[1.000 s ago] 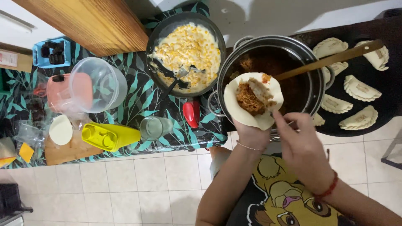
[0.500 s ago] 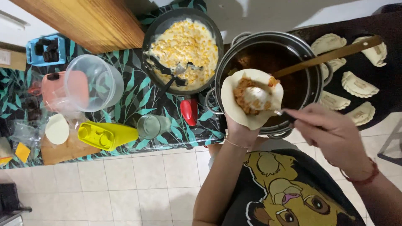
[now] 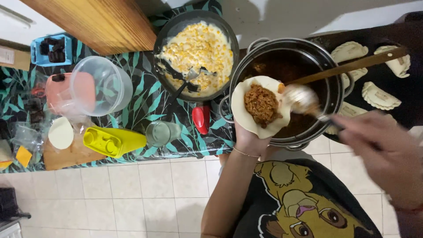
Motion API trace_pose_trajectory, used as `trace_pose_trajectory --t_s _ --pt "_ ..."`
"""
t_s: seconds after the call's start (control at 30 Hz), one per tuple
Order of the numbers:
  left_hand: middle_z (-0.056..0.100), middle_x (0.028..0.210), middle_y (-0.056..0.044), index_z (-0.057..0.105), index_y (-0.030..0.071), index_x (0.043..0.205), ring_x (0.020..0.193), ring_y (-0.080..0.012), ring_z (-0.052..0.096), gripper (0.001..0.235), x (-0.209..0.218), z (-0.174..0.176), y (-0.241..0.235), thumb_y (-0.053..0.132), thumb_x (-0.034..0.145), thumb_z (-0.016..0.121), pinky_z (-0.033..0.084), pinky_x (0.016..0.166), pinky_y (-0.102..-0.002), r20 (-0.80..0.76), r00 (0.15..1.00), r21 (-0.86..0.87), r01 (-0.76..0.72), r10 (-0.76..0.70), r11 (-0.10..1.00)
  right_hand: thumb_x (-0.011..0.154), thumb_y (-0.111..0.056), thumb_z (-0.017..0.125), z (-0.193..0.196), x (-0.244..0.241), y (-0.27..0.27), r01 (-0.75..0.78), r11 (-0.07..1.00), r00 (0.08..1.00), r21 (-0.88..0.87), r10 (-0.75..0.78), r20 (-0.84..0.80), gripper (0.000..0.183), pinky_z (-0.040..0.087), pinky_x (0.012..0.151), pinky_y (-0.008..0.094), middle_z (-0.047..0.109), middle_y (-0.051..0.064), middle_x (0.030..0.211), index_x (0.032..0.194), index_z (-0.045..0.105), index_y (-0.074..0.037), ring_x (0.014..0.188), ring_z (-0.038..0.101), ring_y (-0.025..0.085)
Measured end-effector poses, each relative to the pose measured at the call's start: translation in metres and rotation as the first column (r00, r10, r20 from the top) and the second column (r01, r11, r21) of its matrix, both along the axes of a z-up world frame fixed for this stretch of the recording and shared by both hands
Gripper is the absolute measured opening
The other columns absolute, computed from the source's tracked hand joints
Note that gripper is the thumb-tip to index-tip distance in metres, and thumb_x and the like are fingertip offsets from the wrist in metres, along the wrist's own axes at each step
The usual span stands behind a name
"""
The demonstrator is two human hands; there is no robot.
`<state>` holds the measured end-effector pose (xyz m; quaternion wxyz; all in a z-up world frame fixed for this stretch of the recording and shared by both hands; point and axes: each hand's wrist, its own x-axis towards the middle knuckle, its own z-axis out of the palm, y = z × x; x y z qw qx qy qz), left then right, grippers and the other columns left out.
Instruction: The person prepares empanadas by placing a filling onto a round dough wrapper, adding a liquid from a yellow container, and folding the dough to seal it. The finished empanadas are placed on a black tray.
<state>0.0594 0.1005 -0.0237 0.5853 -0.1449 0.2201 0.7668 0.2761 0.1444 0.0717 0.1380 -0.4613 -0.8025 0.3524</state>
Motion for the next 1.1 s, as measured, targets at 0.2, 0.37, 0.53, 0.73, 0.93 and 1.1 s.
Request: trace_pose_trajectory --t_s 0.2,0.37,0.53,0.73,0.93,1.1 --pt "0.058 0.145 -0.016 0.057 0.014 0.145 0.134 -0.0366 0.054 0.062 0.002 0.004 0.007 0.057 0.102 0.049 0.043 0.108 -0.056 0.018 0.999 0.016 0.038 -0.039 0.999 0.101 0.007 0.07 -0.018 -0.004 0.004 -0.053 0.948 0.995 0.314 0.076 -0.062 0.037 0.046 0.08 0.035 0.063 0.017 0.108 0.138 0.071 0.004 0.089 0.059 0.026" --pt "0.059 0.144 -0.016 0.058 0.013 0.144 0.133 -0.0361 0.054 0.061 0.009 0.005 0.005 0.057 0.102 0.049 0.044 0.108 -0.055 0.055 0.994 0.021 0.09 -0.091 0.996 0.105 0.005 0.068 -0.028 -0.002 0.003 -0.062 0.899 0.998 0.434 0.06 0.018 0.035 0.047 0.071 0.035 0.064 0.016 0.107 0.139 0.073 -0.001 0.087 0.059 0.027" --pt "0.061 0.143 -0.016 0.059 0.013 0.143 0.132 -0.0354 0.056 0.06 0.003 0.006 -0.003 0.057 0.103 0.05 0.045 0.107 -0.055 0.066 0.993 0.003 0.095 -0.095 0.995 0.105 0.007 0.071 -0.009 0.0 0.001 0.001 0.953 1.0 0.302 -0.004 0.009 0.032 0.047 0.089 0.036 0.064 0.016 0.108 0.137 0.075 0.005 0.097 0.061 0.027" --pt "0.071 0.118 -0.017 0.069 0.003 0.12 0.108 -0.033 0.067 0.044 -0.001 0.016 0.006 0.04 0.107 0.05 0.053 0.096 -0.047 0.09 0.996 0.181 -0.001 -0.016 0.983 0.09 0.0 0.071 0.004 -0.004 -0.015 -0.077 0.992 0.997 0.1 0.08 -0.024 0.029 0.048 0.067 0.029 0.069 0.008 0.095 0.119 0.077 -0.004 0.077 0.061 0.017" --pt "0.066 0.135 -0.014 0.064 0.01 0.135 0.127 -0.0324 0.06 0.052 0.0 0.006 -0.001 0.051 0.104 0.051 0.046 0.106 -0.052 0.064 0.997 0.007 0.038 -0.039 0.999 0.109 0.011 0.074 -0.025 0.017 -0.015 -0.055 0.881 0.995 0.47 0.01 0.097 0.029 0.049 0.082 0.038 0.064 0.023 0.113 0.138 0.079 0.007 0.094 0.06 0.031" --pt "0.066 0.131 -0.014 0.065 0.01 0.132 0.122 -0.0326 0.061 0.05 -0.003 0.01 0.0 0.048 0.102 0.051 0.048 0.101 -0.05 0.061 0.998 -0.07 0.04 -0.036 0.997 0.103 0.01 0.073 -0.012 0.002 -0.014 -0.025 0.942 1.0 0.335 0.025 0.006 0.028 0.047 0.081 0.034 0.064 0.015 0.106 0.131 0.077 0.006 0.091 0.058 0.025"
